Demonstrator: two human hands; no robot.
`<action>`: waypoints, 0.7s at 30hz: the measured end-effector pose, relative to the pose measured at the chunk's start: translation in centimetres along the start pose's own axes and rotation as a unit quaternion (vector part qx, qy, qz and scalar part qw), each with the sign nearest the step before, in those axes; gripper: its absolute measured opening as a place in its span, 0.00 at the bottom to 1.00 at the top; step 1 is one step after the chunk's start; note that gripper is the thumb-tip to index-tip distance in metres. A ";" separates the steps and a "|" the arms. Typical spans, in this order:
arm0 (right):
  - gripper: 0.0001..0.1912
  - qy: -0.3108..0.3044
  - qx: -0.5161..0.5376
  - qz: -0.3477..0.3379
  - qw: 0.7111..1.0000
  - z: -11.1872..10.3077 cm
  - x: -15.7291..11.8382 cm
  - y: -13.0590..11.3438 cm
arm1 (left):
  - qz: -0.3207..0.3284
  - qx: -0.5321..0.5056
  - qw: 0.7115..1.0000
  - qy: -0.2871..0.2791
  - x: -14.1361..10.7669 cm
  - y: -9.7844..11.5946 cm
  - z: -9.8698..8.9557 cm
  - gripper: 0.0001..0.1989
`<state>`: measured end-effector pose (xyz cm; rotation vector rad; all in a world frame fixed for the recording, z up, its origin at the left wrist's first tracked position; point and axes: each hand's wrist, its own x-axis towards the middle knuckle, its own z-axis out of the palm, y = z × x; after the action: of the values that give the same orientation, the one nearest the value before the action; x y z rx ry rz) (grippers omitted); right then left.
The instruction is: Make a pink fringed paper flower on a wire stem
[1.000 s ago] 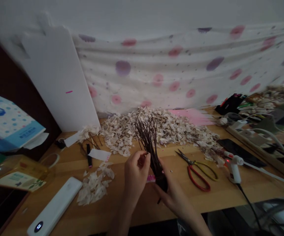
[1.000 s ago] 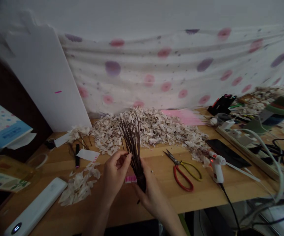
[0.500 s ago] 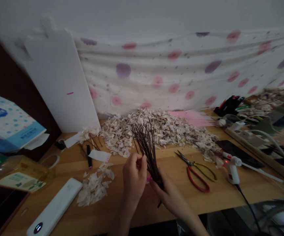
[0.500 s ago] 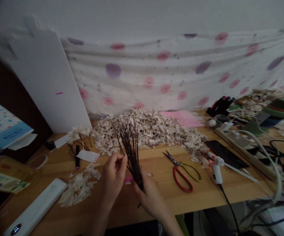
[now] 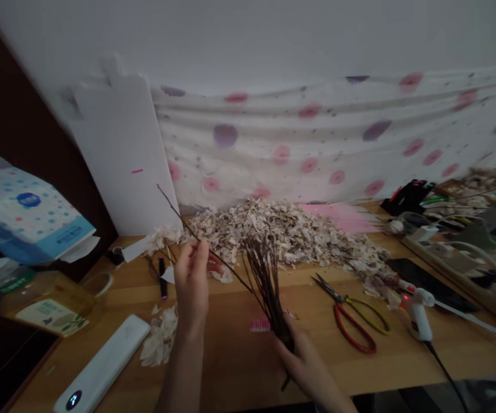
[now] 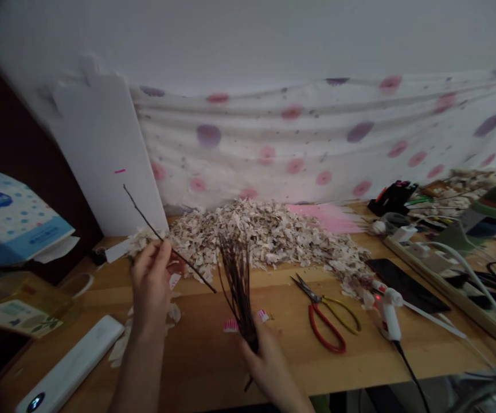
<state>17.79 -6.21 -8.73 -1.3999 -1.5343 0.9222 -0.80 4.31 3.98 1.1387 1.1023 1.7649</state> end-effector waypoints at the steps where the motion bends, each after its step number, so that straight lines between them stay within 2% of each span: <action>1: 0.18 0.013 0.005 0.003 1.000 -0.1 -0.1 0.2 | -0.005 -0.016 1.000 0.008 0.5 0.2 -0.1 0.21; 3: 0.18 0.029 0.013 0.011 0.999 -0.6 -0.1 0.4 | -0.018 -0.039 0.999 0.013 0.8 0.1 -0.2 0.23; 6: 0.20 0.047 0.030 0.023 0.998 -2.1 0.3 0.0 | -0.041 -0.054 0.998 -0.006 0.1 -0.8 0.0 0.23; 11: 0.37 0.147 0.079 0.056 0.984 -7.1 2.9 -0.4 | -0.091 -0.067 0.992 -0.064 -1.5 -3.9 0.1 0.23; 14: 0.37 0.208 0.059 0.072 0.974 -11.8 6.9 -0.2 | -0.124 -0.055 0.986 -0.094 -2.0 -5.9 0.0 0.22; 18: 0.19 0.322 0.019 0.128 0.938 -19.3 14.6 0.2 | -0.184 0.006 0.972 -0.143 -3.3 -7.5 0.2 0.26; 20: 0.17 0.359 0.001 0.167 0.918 -22.6 18.5 0.7 | -0.213 0.032 0.965 -0.153 -4.3 -7.8 0.5 0.28; 21: 0.17 0.369 -0.006 0.188 0.910 -24.0 20.2 1.0 | -0.218 0.040 0.966 -0.134 -4.7 -7.9 0.7 0.29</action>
<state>39.94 13.54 1.48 -1.8149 -0.7122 0.4854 2.47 2.98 -4.58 1.0473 1.1586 1.1995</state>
